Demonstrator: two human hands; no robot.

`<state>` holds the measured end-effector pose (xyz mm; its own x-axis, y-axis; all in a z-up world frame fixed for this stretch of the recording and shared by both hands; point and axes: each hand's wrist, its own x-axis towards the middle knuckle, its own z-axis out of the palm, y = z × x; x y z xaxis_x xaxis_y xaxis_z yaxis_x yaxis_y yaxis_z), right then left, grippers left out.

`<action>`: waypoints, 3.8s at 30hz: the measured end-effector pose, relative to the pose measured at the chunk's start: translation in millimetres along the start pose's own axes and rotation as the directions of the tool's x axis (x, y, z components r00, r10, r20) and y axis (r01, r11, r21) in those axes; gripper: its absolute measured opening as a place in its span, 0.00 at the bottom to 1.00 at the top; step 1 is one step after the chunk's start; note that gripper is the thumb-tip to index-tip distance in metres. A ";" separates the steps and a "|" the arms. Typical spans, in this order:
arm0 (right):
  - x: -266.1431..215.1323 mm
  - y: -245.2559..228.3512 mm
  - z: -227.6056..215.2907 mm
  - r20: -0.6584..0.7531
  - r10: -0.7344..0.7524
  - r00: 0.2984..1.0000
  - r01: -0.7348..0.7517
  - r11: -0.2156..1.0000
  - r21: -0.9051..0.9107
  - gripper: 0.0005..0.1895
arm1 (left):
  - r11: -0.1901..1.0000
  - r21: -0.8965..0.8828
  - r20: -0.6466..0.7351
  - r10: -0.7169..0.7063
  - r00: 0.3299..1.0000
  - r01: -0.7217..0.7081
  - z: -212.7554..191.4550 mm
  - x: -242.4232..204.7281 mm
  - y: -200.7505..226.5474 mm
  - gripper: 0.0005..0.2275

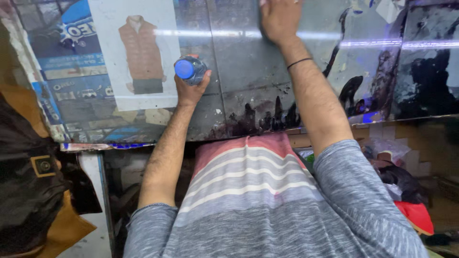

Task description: The person cleans a large reflective metal surface by first applying a dark liquid from a small bottle and then wiping it with a white cloth. They repeatedly pour liquid and wipe different sections of the surface, moving across the area to remove residue.

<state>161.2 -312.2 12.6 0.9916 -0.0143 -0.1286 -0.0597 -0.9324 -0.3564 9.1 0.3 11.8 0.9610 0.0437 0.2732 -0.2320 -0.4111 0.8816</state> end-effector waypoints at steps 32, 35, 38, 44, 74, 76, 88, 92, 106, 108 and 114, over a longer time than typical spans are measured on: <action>-224.7 212.2 -42.4 -0.114 0.175 0.978 -0.191 0.970 -0.152 0.31 | 0.999 0.008 0.047 0.043 0.998 -0.044 3.8 -7.0 -11.8 0.24; -190.4 213.0 -63.4 -0.202 0.350 0.915 -0.367 0.929 -0.053 0.30 | 0.997 -0.075 0.013 0.030 0.999 -0.029 7.8 -6.5 -13.8 0.25; -200.4 123.8 -27.0 -0.191 0.097 0.977 -0.133 0.974 -0.185 0.27 | 0.998 -0.055 0.031 0.014 0.999 -0.012 7.0 -10.1 -19.0 0.25; -332.5 40.8 63.6 -0.054 -0.499 0.865 0.497 0.867 -0.037 0.30 | 0.994 0.026 0.048 0.104 0.993 -0.105 7.5 -12.2 -32.7 0.25; -305.5 280.9 -4.7 -0.253 0.318 0.914 -0.344 0.937 -0.066 0.32 | 0.997 -0.016 0.043 0.078 0.996 -0.077 6.6 -15.3 -35.3 0.25; -304.6 272.1 2.7 -0.243 0.351 0.904 -0.378 0.923 -0.075 0.32 | 0.996 -0.012 0.037 0.091 0.995 -0.090 5.2 -15.8 -33.8 0.24; -318.8 240.3 2.8 -0.220 0.306 0.926 -0.325 0.944 -0.057 0.31 | 0.998 -0.033 0.049 0.061 0.997 -0.059 6.3 -13.3 -25.7 0.24; -352.1 228.8 3.0 -0.137 0.160 0.978 -0.180 0.972 -0.150 0.31 | 0.994 -0.107 0.033 0.039 0.999 -0.035 9.8 -13.3 -19.9 0.25; -252.4 157.0 -7.1 -0.101 -0.286 0.953 0.270 0.951 -0.151 0.32 | 0.984 0.173 0.001 0.048 0.999 -0.048 12.9 -17.3 -18.4 0.26; -251.8 185.1 -22.5 0.061 -0.129 0.990 0.138 0.971 -0.195 0.31 | 0.992 0.121 -0.012 0.043 0.999 -0.042 15.2 -16.3 -19.3 0.29; -114.1 251.1 -79.5 -0.133 0.275 0.952 -0.291 0.950 -0.116 0.32 | 1.000 0.026 -0.030 0.018 0.999 -0.017 13.8 -19.9 -35.0 0.34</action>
<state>42.2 -573.4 11.4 0.9431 -0.3180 -0.0974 -0.3314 -0.9235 -0.1933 0.1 1.2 -29.7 0.9518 0.0636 0.3002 -0.2441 -0.4357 0.8663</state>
